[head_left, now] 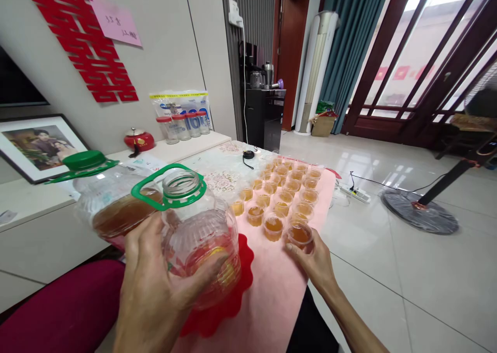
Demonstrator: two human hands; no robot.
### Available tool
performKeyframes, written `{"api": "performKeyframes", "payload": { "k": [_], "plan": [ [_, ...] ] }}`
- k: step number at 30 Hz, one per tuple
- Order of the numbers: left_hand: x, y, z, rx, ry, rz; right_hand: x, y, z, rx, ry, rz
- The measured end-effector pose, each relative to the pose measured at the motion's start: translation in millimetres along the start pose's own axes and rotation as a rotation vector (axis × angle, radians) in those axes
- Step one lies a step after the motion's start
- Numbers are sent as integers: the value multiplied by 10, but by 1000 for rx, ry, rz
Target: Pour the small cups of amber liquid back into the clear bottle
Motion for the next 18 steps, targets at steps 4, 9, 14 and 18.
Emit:
{"api": "performKeyframes", "payload": {
  "k": [4,9,14,18],
  "plan": [
    [-24,-3,9,6,0,2,-30,10,-36,-36,-91,44],
    [3,-3,-10,0,13,-12,86,49,50,-36,-117,68],
    [94,29,-62,-50,30,-78,239,106,225,3,-104,60],
    [101,48,-71,-23,41,-45,416,128,303,51,-130,44]
  ]
}}
Point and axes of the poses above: each hand's wrist, its own y-axis away from the middle knuckle, its own z-axis out of the back of the hand, x = y × z, the point moved 2 cm from there along -y, towards the middle knuckle, and after that the axes turned 6 degrees about z, right-handed, at the moved point
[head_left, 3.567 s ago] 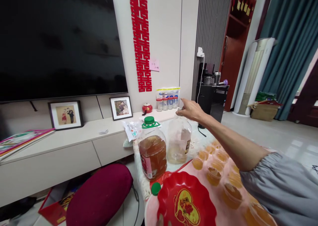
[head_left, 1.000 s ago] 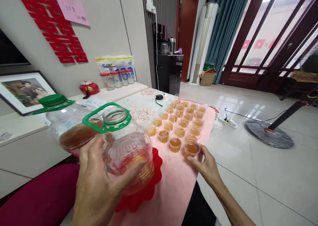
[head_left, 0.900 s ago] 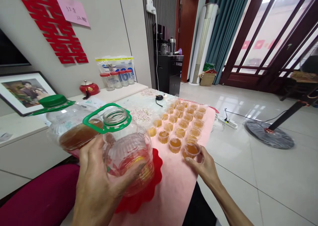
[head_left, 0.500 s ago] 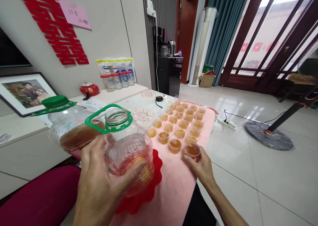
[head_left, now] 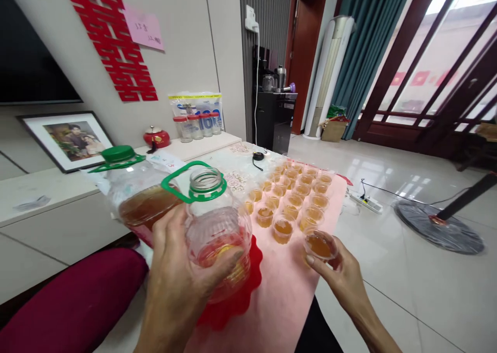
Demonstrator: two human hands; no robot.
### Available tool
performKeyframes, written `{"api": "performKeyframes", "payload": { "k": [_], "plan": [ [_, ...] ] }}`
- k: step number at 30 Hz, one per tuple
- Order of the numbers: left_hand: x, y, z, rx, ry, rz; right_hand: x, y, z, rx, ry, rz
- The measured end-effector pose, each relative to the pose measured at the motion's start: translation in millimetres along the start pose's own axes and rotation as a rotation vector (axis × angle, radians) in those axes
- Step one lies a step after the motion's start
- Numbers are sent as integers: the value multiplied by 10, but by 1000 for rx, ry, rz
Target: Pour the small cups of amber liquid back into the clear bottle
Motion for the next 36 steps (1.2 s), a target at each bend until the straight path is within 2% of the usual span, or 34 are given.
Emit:
{"api": "performKeyframes", "payload": {
  "k": [4,7,11,15,19,24,27,36],
  "plan": [
    [-27,4,11,43,35,57,236,-120,-19,54,-61,15],
    [-19,20,2,89,32,42,478,-309,-83,132,-98,68],
    [-25,43,-21,104,58,24,943,-625,-234,231,-130,165],
    [-100,48,-47,121,105,65,1432,-929,-427,329,-130,251],
    [-99,54,-74,151,140,72,1764,-1169,-608,391,-129,305],
    [48,61,-124,190,89,31,2024,-1366,-762,455,-133,341],
    [62,63,-136,204,92,35,2126,-1440,-809,479,-93,354],
    [-275,30,-29,260,217,250,2301,-1579,-841,531,21,386]
  ]
}}
Point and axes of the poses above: each hand's wrist, its own y-axis away from the middle knuckle, its own z-axis out of the back of the hand, x = y × z, the point moved 2 cm from there along -y, towards the middle knuckle, and after that the axes turned 6 degrees about z, right-handed, at the moved point
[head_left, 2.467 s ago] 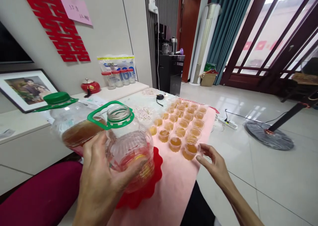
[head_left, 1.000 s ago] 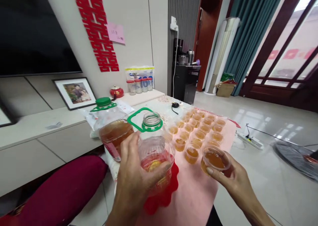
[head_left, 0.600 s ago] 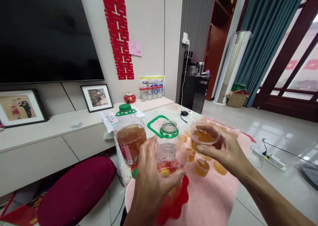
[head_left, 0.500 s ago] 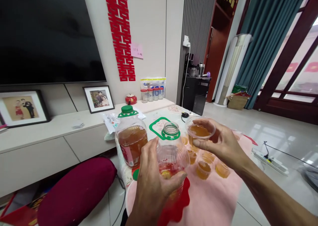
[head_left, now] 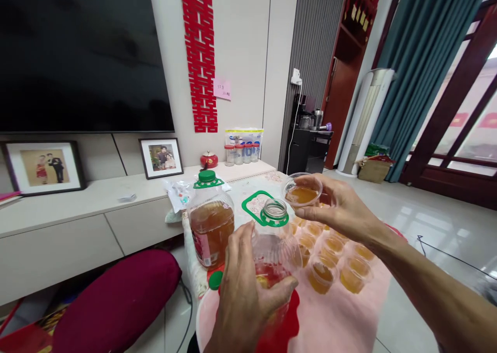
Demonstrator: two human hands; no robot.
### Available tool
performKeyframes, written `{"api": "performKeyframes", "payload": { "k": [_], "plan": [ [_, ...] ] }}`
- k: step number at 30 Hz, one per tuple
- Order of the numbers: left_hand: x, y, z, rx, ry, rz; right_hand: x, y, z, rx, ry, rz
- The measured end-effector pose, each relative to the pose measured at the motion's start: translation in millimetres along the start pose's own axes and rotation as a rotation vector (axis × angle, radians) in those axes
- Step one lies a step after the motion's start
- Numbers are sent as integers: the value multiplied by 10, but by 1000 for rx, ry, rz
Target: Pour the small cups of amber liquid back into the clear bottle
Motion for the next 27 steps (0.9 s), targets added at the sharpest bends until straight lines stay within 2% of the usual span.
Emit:
{"api": "performKeyframes", "payload": {
  "k": [4,10,20,27],
  "plan": [
    [-49,-3,9,10,11,31,21,-59,7,10,52,-9],
    [-12,-9,13,13,-2,16,10,-132,8,33,115,20],
    [-2,5,-5,-14,39,-9,120,-149,90,70,239,126],
    [-9,7,-9,9,27,0,132,-180,108,89,292,164]
  ]
}}
Point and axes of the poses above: each hand's wrist, its own y-axis away from the middle knuckle, its own z-axis out of the back of the hand, x = y × z, the point moved 2 cm from there along -y, towards the middle knuckle, and after that the axes turned 6 degrees about z, right-handed, at the moved point
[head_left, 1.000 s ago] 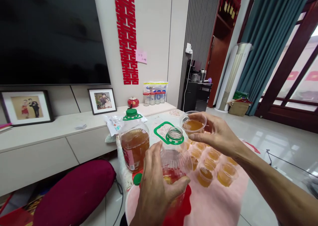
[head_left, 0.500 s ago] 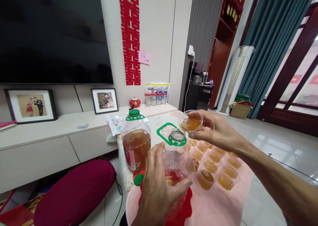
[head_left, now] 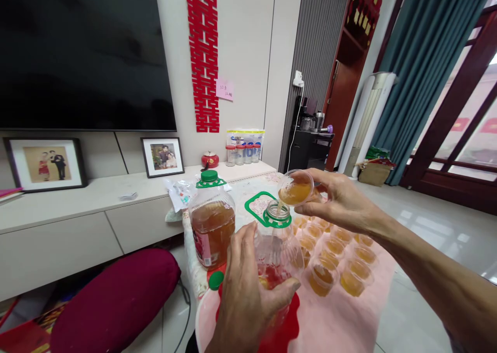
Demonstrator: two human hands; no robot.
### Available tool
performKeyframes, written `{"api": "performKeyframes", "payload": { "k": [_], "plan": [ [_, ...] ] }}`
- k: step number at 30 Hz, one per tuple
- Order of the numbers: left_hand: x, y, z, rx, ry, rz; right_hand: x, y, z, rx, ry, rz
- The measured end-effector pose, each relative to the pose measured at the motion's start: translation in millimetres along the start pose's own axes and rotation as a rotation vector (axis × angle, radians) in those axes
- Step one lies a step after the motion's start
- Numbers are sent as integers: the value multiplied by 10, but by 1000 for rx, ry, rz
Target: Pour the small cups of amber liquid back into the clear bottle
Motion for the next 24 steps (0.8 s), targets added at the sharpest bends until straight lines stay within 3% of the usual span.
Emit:
{"api": "performKeyframes", "payload": {
  "k": [24],
  "plan": [
    [53,-12,-6,-11,-10,-39,59,-26,0,10,21,28]
  ]
}}
Point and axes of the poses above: each hand's wrist, its own y-axis away from the middle knuckle, its own z-axis out of the back of the hand, x = y × z, the point moved 2 cm from there along -y, towards the middle knuckle, and after that the axes turned 6 degrees about z, right-handed, at the moved point
